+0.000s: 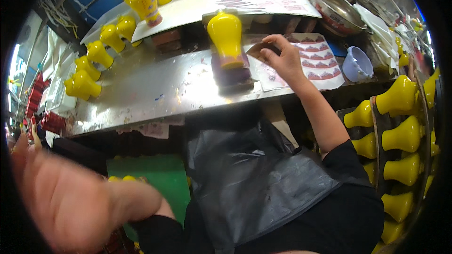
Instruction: The person applies decorative stickers to yellow ceramic vases. They peel stickers from a sheet, position them on the vase, and smooth them with a small tool. Finished vases are placed on a nearby tray.
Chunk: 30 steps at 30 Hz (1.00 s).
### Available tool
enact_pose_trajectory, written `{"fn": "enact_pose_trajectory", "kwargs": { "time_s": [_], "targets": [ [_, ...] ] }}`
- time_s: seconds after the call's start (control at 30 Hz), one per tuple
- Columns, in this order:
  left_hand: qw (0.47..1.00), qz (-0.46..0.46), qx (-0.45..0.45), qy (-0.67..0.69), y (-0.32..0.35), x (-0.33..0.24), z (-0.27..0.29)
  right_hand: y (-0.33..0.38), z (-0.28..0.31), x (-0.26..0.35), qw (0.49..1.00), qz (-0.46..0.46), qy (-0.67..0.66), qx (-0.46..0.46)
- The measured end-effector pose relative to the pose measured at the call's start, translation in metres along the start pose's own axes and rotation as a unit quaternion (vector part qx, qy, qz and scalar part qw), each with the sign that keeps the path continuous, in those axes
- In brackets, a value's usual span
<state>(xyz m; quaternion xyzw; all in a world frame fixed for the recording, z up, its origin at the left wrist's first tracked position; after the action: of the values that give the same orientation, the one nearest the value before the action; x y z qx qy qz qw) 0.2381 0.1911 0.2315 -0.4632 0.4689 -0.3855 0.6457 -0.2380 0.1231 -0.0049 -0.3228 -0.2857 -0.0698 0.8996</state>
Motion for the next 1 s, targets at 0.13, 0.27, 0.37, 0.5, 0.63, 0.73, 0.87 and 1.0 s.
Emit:
{"fn": "enact_pose_trajectory", "kwargs": {
  "time_s": [0.13,0.27,0.37,0.5,0.63,0.73,0.87,1.0],
  "targets": [
    [0.950,0.209,0.042,0.227,0.104,0.104,-0.168,-0.008,-0.006,0.009,0.999,0.032,0.022,0.020],
    [0.927,0.274,0.216,0.138,0.191,0.135,-0.288,-0.016,-0.017,0.020,0.995,0.070,0.047,0.045],
    [0.922,0.279,0.243,0.115,0.220,0.147,-0.333,-0.019,-0.030,0.019,0.993,0.086,0.004,0.077],
    [0.940,0.216,0.261,0.037,0.224,0.157,-0.370,-0.027,-0.051,0.007,0.991,0.069,-0.012,0.115],
    [0.937,0.224,0.268,0.025,0.227,0.169,-0.383,-0.037,-0.047,0.005,0.994,0.081,0.041,0.069],
    [0.922,0.280,0.252,0.088,0.232,0.183,-0.381,-0.038,-0.043,0.009,0.992,0.113,0.020,0.052],
    [0.905,0.304,0.265,0.139,0.232,0.189,-0.386,-0.038,-0.055,0.009,0.981,0.166,0.055,0.078],
    [0.920,0.272,0.274,0.074,0.229,0.177,-0.387,-0.046,-0.047,-0.012,0.994,0.112,0.018,-0.010]
  ]
}}
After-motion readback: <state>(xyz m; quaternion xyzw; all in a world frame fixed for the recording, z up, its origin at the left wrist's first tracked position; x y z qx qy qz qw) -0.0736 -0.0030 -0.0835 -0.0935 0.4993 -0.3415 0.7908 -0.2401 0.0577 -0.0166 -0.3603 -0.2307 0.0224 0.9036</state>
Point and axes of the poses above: each hand's wrist, its own y-axis away from the middle knuckle, its own z-axis out of the back of the hand, x = y × z, the point moved 9 cm from there along -y, towards the middle knuckle, and after that the axes turned 10 degrees about y, right-handed, at the moved point
